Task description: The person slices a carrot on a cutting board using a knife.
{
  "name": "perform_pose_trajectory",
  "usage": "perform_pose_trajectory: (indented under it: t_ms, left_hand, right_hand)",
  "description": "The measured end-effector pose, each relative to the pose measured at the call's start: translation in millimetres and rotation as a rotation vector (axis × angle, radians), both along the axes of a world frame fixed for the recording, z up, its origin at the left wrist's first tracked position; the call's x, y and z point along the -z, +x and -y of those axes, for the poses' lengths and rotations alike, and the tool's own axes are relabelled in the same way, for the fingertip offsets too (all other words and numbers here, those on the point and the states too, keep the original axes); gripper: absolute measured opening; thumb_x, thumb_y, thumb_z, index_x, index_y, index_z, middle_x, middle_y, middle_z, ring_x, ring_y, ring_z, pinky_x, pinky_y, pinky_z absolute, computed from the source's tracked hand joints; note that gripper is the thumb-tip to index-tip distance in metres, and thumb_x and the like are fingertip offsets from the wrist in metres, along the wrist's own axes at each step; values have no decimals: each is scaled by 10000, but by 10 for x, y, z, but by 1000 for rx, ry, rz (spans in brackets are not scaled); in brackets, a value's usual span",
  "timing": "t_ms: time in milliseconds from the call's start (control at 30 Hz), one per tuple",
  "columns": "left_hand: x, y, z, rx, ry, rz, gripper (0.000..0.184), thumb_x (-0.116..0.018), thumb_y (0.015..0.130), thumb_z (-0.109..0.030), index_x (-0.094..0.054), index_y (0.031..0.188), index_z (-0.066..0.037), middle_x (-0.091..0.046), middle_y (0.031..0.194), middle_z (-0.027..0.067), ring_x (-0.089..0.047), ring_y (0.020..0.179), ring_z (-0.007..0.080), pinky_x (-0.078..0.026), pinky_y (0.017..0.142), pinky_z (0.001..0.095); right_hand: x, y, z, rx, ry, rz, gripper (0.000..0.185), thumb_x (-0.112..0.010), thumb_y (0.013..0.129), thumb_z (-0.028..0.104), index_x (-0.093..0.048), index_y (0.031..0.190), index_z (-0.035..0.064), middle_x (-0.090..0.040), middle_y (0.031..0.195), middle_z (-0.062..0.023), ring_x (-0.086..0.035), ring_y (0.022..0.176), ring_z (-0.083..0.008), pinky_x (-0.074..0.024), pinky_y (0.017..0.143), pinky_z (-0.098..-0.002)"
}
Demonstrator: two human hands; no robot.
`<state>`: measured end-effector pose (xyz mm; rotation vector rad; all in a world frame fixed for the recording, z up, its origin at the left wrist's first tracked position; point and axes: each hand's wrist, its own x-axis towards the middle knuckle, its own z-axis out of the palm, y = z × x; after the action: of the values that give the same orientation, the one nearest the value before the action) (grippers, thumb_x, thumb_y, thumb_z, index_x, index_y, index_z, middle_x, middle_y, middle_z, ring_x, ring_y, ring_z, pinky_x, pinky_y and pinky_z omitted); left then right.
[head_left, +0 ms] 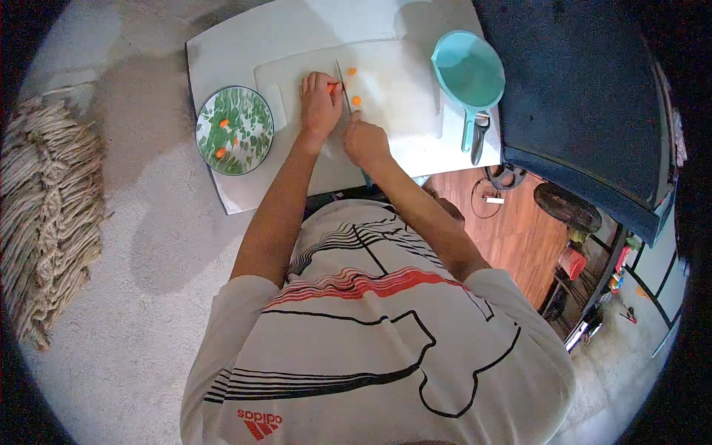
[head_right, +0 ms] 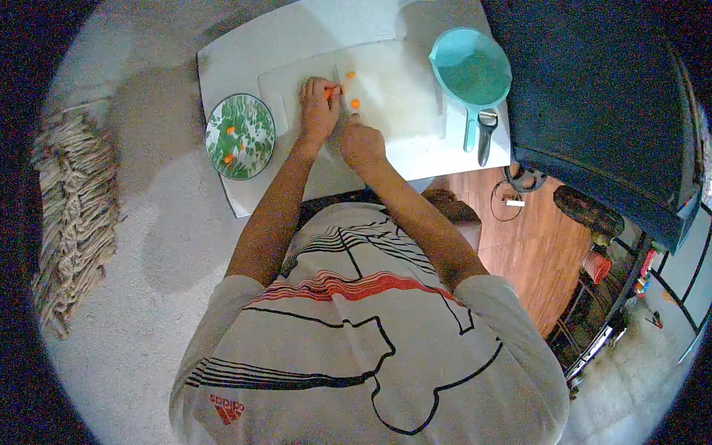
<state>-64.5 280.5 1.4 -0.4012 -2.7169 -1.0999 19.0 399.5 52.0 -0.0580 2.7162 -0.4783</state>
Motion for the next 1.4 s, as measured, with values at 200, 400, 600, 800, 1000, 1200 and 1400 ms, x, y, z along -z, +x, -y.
perform_pose_trajectory:
  t_ms: [200, 400, 600, 800, 1000, 1200, 1400]
  left_hand:
    - [-60, -21, 25, 29, -17, 36, 175, -652, 879, -99, -563, 1018, -41, -566, 1027, 149, -519, 1025, 361, -397, 934, 491]
    - [-20, -25, 83, 71, 24, 25, 171, -648, 868, -84, -569, 1016, -49, -569, 1049, 147, -522, 1047, 357, -395, 954, 488]
    - [-11, -6, 63, 34, 62, 49, 177, -653, 848, -70, -570, 1004, -51, -574, 1044, 147, -526, 1053, 361, -395, 959, 491]
    - [-8, -18, 46, 18, 53, -11, 197, -662, 855, -75, -559, 1018, -34, -577, 1030, 163, -541, 1040, 381, -411, 936, 500]
    - [-12, -14, 34, 7, 27, -17, 195, -662, 848, -65, -544, 1000, -27, -578, 1025, 171, -552, 1008, 381, -414, 924, 504]
    - [72, -40, 33, -5, 58, 52, 236, -681, 815, -60, -555, 1014, -49, -563, 1047, 153, -527, 1039, 365, -396, 941, 496]
    - [81, -37, 16, -17, 41, -13, 226, -677, 825, -70, -551, 1009, -38, -566, 1037, 159, -529, 1031, 373, -399, 940, 508]
  right_hand:
    - [-85, -45, -55, 59, -46, 93, 354, -460, 946, 192, -510, 1145, -98, -713, 839, -253, -718, 787, -415, -571, 726, -508]
    - [-208, 42, -270, 57, -182, 102, 322, -442, 970, 265, -487, 1080, -35, -683, 844, -310, -691, 827, -468, -542, 758, -562]
    - [-242, 0, -188, 78, -85, 68, 300, -426, 972, 227, -493, 1093, -39, -693, 837, -289, -694, 804, -458, -543, 744, -562]
    - [-295, 17, -92, 29, -75, -34, 245, -465, 928, 136, -496, 1073, -60, -695, 799, -271, -706, 748, -428, -561, 686, -525]
    - [-201, 29, -61, -27, -22, -117, 254, -474, 919, 118, -500, 1071, -84, -693, 755, -263, -710, 684, -399, -574, 617, -481]
    - [-212, 20, 19, -10, 3, -94, 261, -472, 918, 112, -514, 1068, -97, -703, 764, -251, -723, 700, -382, -582, 622, -466]
    - [-174, 14, 40, -39, 27, -68, 328, -460, 922, 118, -528, 1123, -132, -707, 764, -239, -728, 695, -361, -587, 608, -449]
